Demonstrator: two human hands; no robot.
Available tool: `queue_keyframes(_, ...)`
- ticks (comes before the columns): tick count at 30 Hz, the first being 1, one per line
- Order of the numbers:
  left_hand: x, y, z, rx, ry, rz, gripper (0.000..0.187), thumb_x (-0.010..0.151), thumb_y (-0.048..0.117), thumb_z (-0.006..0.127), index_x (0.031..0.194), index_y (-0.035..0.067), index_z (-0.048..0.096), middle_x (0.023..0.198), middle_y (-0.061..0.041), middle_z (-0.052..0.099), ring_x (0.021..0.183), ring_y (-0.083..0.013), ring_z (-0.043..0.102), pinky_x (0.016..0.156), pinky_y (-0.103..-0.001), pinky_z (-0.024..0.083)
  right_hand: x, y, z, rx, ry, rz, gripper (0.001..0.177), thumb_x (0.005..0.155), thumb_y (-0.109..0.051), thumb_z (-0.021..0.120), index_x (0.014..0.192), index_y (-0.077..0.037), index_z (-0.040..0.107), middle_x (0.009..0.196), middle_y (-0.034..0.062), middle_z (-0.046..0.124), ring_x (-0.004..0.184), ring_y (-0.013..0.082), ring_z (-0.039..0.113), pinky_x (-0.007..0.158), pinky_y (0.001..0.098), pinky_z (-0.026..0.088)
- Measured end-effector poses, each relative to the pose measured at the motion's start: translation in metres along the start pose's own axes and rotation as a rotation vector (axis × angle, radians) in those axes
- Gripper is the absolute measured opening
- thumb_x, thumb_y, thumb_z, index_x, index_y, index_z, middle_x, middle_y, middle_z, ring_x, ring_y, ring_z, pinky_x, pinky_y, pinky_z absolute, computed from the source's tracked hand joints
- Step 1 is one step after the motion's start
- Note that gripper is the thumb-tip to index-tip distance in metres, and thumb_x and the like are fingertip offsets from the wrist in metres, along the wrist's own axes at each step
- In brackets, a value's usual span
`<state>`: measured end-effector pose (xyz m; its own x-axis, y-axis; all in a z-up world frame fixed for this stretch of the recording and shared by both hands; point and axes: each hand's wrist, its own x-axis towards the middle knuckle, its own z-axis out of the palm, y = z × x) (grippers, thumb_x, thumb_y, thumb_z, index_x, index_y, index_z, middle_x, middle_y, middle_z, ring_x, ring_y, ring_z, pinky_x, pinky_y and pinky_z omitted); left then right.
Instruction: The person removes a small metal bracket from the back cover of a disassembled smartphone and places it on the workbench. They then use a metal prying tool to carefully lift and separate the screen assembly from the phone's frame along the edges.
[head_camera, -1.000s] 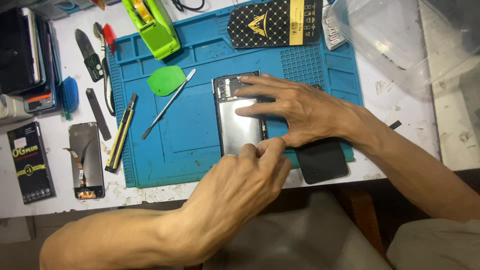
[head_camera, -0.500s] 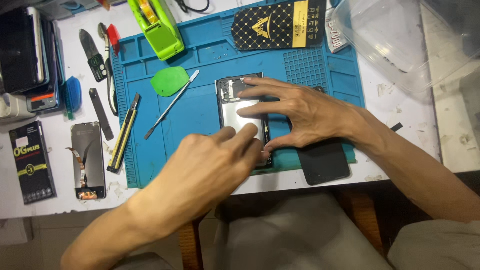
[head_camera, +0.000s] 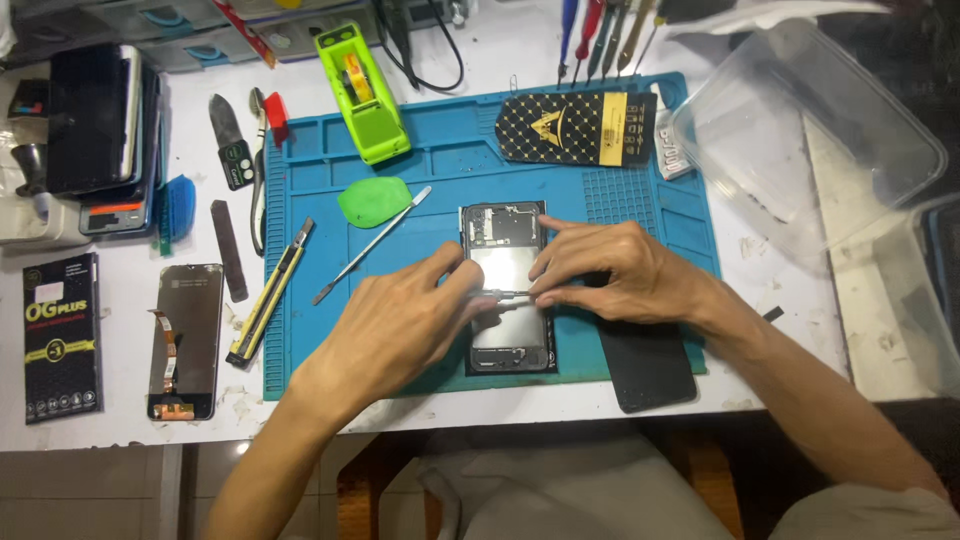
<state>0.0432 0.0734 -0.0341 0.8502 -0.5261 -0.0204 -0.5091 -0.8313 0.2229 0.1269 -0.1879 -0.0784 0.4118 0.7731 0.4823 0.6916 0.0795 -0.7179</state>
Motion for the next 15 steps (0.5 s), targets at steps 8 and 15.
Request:
queue_keyframes(8,-0.004,-0.046,-0.016,-0.172,0.062,-0.177,0.016,0.107,0.027,0.056,0.103,0.013,0.062,0.092,-0.009,0.065,0.074,-0.0425,0.074,0.059,-0.053,0.057,0.032,0.010,-0.005,-0.289,0.026,0.197,0.009,0.092,-0.007,0.077,0.099,-0.010,0.082,0.087,0.0088,0.081,0.093,0.0268,0.080,0.106,0.0568,0.054)
queue_keyframes(15,-0.011,-0.056,-0.017,-0.187,-0.034,-0.347,0.021,0.106,0.026,0.057,0.099,0.011,0.070,0.085,-0.007,0.070,0.063,-0.0269,0.073,0.052,-0.038,0.053,0.088,0.049,-0.015,-0.604,-0.006,0.236,0.012,0.097,-0.010,0.077,0.108,-0.007,0.081,0.096,0.0144,0.076,0.092,0.0266,0.072,0.084,0.0390,0.063)
